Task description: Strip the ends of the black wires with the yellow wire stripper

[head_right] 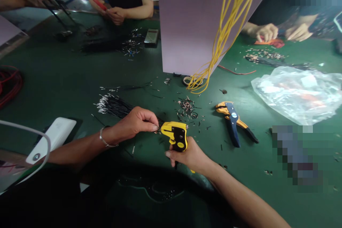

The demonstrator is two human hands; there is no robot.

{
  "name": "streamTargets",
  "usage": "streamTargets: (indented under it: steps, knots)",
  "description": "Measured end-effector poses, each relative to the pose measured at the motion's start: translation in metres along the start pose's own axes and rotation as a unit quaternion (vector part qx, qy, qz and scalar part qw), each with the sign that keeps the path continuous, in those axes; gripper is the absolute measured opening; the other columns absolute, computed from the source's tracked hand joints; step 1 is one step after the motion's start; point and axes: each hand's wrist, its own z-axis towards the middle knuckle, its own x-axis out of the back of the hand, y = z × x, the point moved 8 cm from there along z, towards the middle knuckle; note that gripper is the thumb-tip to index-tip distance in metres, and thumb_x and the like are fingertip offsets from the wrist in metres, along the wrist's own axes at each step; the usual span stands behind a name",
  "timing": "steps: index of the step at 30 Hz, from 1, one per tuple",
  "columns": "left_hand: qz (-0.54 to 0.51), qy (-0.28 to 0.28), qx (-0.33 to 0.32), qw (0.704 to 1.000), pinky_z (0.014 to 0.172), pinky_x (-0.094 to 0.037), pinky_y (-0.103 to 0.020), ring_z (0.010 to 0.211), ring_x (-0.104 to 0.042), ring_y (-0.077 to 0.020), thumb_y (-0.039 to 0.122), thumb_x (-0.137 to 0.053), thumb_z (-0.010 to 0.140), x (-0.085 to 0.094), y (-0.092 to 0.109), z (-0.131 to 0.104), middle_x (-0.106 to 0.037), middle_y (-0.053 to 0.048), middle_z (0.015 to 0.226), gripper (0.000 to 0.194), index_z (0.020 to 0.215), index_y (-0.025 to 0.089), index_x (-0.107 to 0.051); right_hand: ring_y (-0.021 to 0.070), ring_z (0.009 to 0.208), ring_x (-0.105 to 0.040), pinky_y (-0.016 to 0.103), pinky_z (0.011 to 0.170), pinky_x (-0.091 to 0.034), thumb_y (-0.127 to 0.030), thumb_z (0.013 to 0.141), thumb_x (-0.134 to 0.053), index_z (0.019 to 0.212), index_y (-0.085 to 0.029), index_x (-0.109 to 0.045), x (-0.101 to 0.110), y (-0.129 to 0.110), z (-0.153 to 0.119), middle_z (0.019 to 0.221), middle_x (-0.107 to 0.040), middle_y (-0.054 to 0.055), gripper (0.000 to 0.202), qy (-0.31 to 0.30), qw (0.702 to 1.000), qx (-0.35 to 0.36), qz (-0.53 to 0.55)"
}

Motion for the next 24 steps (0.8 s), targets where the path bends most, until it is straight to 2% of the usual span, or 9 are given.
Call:
streamTargets:
  steps: [5, 14, 19, 24]
  knots:
    - [-0.014, 0.002, -0.001, 1.000, 0.055, -0.038, -0.021, 0.054, -0.050, -0.0080, 0.020, -0.065, 0.063, -0.002, 0.001, -0.001, -0.061, 0.000, 0.057, 0.007, 0.064, 0.012, -0.065, 0.0141, 0.045, -0.057, 0.029, 0.053, -0.047, -0.031, 0.069, -0.073, 0.067, -0.017, -0.055, 0.002, 0.003, 0.001, 0.048, -0.062, -0.001, 0.023, 0.025, 0.999, 0.000, 0.024]
    - [0.012, 0.016, -0.021, 1.000, 0.055, -0.039, -0.021, 0.055, -0.050, -0.0080, 0.020, -0.065, 0.066, -0.002, 0.005, -0.003, -0.061, 0.000, 0.059, 0.009, 0.063, 0.012, -0.064, 0.0146, 0.047, -0.058, 0.029, 0.055, -0.048, -0.022, 0.071, -0.067, 0.060, -0.017, -0.056, 0.002, -0.001, 0.001, 0.047, -0.061, 0.000, 0.016, 0.033, 0.999, 0.013, 0.023]
    - [0.074, 0.026, -0.063, 0.995, 0.054, -0.038, -0.019, 0.057, -0.048, -0.0077, 0.019, -0.063, 0.069, -0.004, 0.015, -0.009, -0.058, 0.001, 0.058, 0.010, 0.062, 0.012, -0.062, 0.0146, 0.047, -0.058, 0.029, 0.054, -0.047, -0.017, 0.071, -0.064, 0.059, -0.017, -0.057, 0.002, 0.002, 0.002, 0.047, -0.062, 0.000, 0.014, 0.031, 0.999, 0.014, 0.028]
    - [0.127, 0.052, -0.138, 0.981, 0.051, -0.035, -0.018, 0.053, -0.044, -0.0064, 0.016, -0.057, 0.073, -0.010, 0.028, -0.020, -0.054, 0.002, 0.054, 0.016, 0.058, 0.013, -0.060, 0.0144, 0.047, -0.058, 0.029, 0.056, -0.048, -0.016, 0.072, -0.063, 0.059, -0.017, -0.058, 0.003, 0.003, 0.003, 0.047, -0.062, 0.000, 0.014, 0.027, 0.999, 0.028, 0.036]
